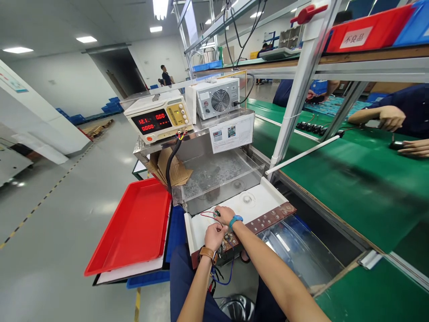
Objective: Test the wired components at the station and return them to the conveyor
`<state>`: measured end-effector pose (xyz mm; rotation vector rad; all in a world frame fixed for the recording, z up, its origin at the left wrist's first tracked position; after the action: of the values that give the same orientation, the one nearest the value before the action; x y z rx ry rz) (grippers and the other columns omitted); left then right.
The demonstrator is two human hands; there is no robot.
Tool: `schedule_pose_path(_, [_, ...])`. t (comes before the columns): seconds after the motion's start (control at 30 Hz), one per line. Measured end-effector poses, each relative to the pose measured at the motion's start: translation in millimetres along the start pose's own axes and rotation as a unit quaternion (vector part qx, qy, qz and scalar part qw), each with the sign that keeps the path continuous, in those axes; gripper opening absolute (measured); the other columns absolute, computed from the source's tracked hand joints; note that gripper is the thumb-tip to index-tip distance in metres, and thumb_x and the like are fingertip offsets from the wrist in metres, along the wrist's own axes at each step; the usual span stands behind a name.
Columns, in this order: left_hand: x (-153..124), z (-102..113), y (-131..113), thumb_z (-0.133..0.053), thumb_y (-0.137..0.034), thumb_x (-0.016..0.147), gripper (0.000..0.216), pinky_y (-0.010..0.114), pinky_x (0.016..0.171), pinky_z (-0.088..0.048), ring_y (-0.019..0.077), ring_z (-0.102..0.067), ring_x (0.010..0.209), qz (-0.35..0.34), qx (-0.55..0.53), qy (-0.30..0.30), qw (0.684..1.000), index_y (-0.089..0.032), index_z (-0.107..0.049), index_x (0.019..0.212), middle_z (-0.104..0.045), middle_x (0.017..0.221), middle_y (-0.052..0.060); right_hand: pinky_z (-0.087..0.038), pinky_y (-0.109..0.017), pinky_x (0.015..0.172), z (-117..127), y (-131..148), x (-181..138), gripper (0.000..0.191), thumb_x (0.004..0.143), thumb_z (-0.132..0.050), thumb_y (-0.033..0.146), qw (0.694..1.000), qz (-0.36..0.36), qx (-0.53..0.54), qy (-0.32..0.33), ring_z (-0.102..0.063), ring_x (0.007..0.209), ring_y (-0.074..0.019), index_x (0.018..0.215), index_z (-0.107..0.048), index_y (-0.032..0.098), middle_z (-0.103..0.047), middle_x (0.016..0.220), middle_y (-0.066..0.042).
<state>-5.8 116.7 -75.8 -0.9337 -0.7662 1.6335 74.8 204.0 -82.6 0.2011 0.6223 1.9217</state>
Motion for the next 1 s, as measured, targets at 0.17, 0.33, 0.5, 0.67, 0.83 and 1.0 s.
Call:
schedule_pose_path(0.17, [0.3,-0.5,0.3,-0.065,-0.044,0.066,0.026,0.025,0.056,-0.037,0.0153,-0.054,0.057,0.006,0.01,-0.003,1.0,-0.02,-0.058,0.057,-0.061,0.056,-0.001,-0.037,-0.026,0.074,1.2,1.5,-1.4,0.032,0.082,-0.061,0.033,1.0,-0.002,0.003,-0.001,-0.061,0.096,-0.0221,0.112,-0.059,0.023,-0.068,0.104,-0.007])
schedule_pose_path(0.33, [-2.6,0.5,-0.8,-0.065,-0.041,0.067,0.024,0.026,0.057,-0.037,0.0157,-0.055,0.058,0.014,0.015,-0.013,1.0,-0.02,-0.057,0.057,-0.061,0.057,0.0,-0.037,-0.026,0.074,3.9,4.0,-4.6,0.032,0.08,-0.062,0.029,1.0,-0.01,0.007,-0.003,-0.061,0.096,-0.0219,0.111,-0.059,0.023,-0.068,0.102,-0.006])
schedule_pose_path(0.5, [-6.4,5.6,-5.4,-0.067,-0.04,0.065,0.024,0.026,0.056,-0.036,0.0166,-0.055,0.058,0.012,0.016,-0.029,0.999,-0.02,-0.057,0.055,-0.061,0.056,0.0,-0.037,-0.026,0.072,1.5,6.2,-4.1,0.032,0.077,-0.064,0.028,1.0,-0.007,0.015,-0.011,-0.063,0.094,-0.022,0.109,-0.06,0.023,-0.069,0.1,-0.005])
schedule_pose_path(0.67, [-8.5,8.0,-8.7,-0.067,-0.04,0.064,0.025,0.026,0.057,-0.036,0.017,-0.056,0.058,0.006,0.01,-0.045,0.999,-0.02,-0.055,0.053,-0.06,0.055,0.0,-0.037,-0.026,0.073,-0.5,5.7,-2.2,0.034,0.075,-0.063,0.027,1.0,-0.009,0.015,-0.022,-0.062,0.095,-0.0221,0.109,-0.061,0.023,-0.069,0.101,-0.006])
schedule_pose_path(0.83, [-13.9,10.9,-17.5,-0.065,-0.047,0.064,0.03,0.028,0.061,-0.04,0.019,-0.058,0.061,-0.008,-0.009,-0.054,0.998,-0.021,-0.053,0.053,-0.06,0.055,0.001,-0.036,-0.027,0.07,2.8,9.3,-3.4,0.031,0.073,-0.063,0.026,1.0,-0.005,0.007,-0.03,-0.063,0.091,-0.0226,0.104,-0.062,0.023,-0.069,0.098,-0.006])
schedule_pose_path(1.0, [-20.5,24.0,-24.3,-0.052,-0.059,0.072,0.041,0.032,0.074,-0.047,0.0233,-0.065,0.078,-0.061,-0.083,-0.063,0.993,-0.018,-0.06,0.076,-0.069,0.078,0.009,-0.036,-0.027,0.064,27.4,20.2,-13.4,0.023,0.073,-0.062,0.03,0.994,0.002,0.029,-0.11,-0.063,0.08,-0.0228,0.094,-0.062,0.019,-0.069,0.087,-0.007])
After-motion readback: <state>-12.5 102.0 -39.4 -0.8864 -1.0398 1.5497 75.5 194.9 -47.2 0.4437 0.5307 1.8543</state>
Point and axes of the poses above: each hand's wrist, its own x-axis towards the middle knuckle, its own z-axis out of the back of the hand, y = z × x, the point moved 7 cm from there along x, towards the middle knuckle
